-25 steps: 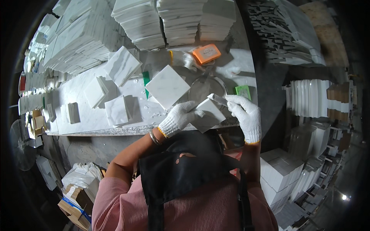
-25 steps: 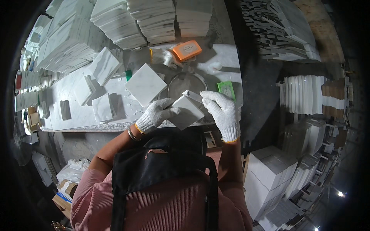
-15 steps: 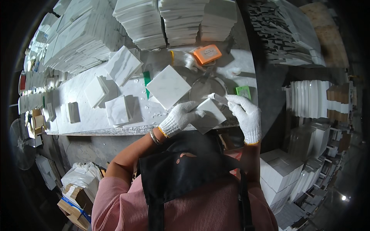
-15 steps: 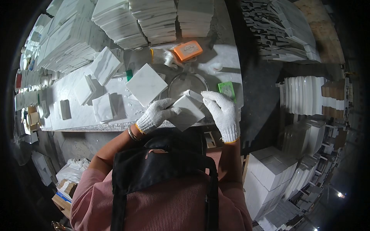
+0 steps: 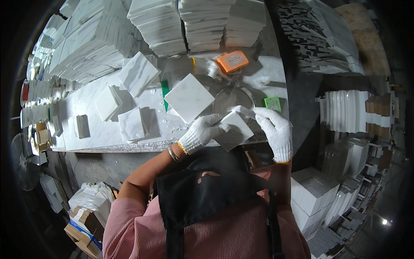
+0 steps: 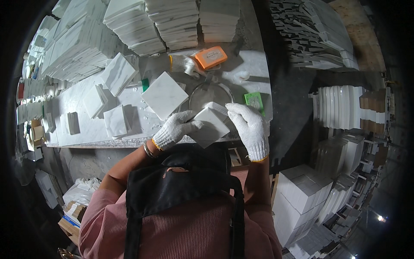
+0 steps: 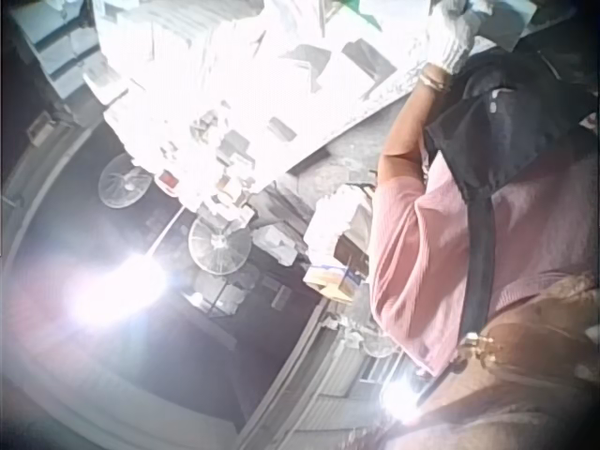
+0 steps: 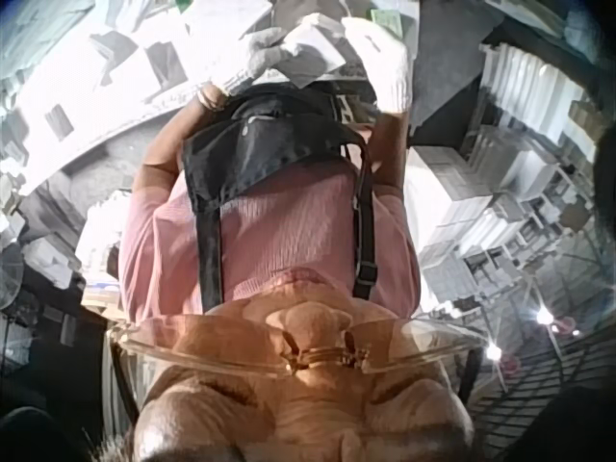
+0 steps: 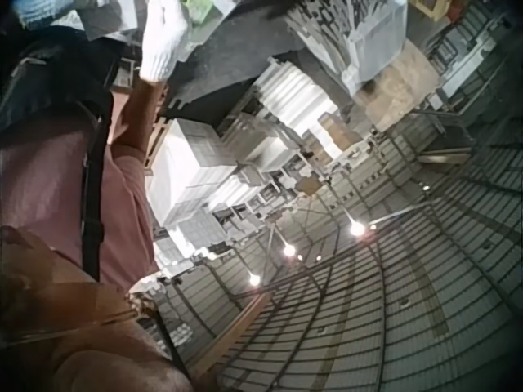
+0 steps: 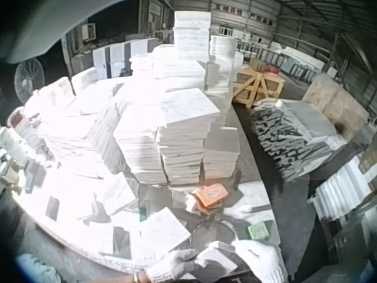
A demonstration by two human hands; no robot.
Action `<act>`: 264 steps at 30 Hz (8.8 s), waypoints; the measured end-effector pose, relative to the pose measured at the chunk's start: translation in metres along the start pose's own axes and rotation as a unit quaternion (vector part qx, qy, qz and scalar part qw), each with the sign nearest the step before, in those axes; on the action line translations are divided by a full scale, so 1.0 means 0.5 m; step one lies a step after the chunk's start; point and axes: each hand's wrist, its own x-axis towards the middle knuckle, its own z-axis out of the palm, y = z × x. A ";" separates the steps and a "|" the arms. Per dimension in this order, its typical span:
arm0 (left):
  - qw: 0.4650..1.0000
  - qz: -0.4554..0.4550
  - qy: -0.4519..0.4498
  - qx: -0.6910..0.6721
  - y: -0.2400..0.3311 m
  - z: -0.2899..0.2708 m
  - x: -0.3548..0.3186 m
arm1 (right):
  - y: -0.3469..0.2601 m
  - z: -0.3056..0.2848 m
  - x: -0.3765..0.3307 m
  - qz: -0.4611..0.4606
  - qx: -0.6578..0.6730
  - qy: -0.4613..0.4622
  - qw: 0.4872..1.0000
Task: The person picks white rectangular tiles from a stack, rubs their edges with a green sanding block, and places them back on the table. The person repeats this process for multiple tiles.
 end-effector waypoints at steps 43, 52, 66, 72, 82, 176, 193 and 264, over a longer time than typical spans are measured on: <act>0.994 -0.029 -0.046 -0.091 0.023 -0.018 -0.014 | 0.099 0.003 0.048 0.096 -0.105 0.074 0.987; 0.998 -0.008 -0.032 -0.048 0.013 -0.015 -0.010 | 0.225 0.023 0.203 0.011 -0.111 0.103 0.988; 0.994 -0.014 -0.039 -0.100 -0.010 -0.017 -0.012 | 0.036 -0.032 0.071 0.057 0.069 -0.070 0.994; 0.994 -0.006 -0.054 -0.100 0.001 -0.018 -0.011 | 0.013 -0.033 0.019 0.046 0.056 -0.111 0.991; 0.995 -0.004 -0.053 -0.086 0.000 -0.023 -0.017 | -0.012 -0.022 0.011 -0.001 0.001 -0.097 0.995; 0.996 0.056 0.009 0.073 0.001 -0.011 -0.015 | 0.138 0.036 0.035 0.133 0.146 -0.037 0.980; 0.999 0.033 0.015 0.008 0.000 0.004 -0.016 | 0.013 -0.018 -0.025 0.069 0.093 0.021 0.993; 0.997 0.007 -0.014 -0.072 0.009 -0.009 -0.005 | 0.072 -0.042 0.113 0.042 0.066 -0.096 0.992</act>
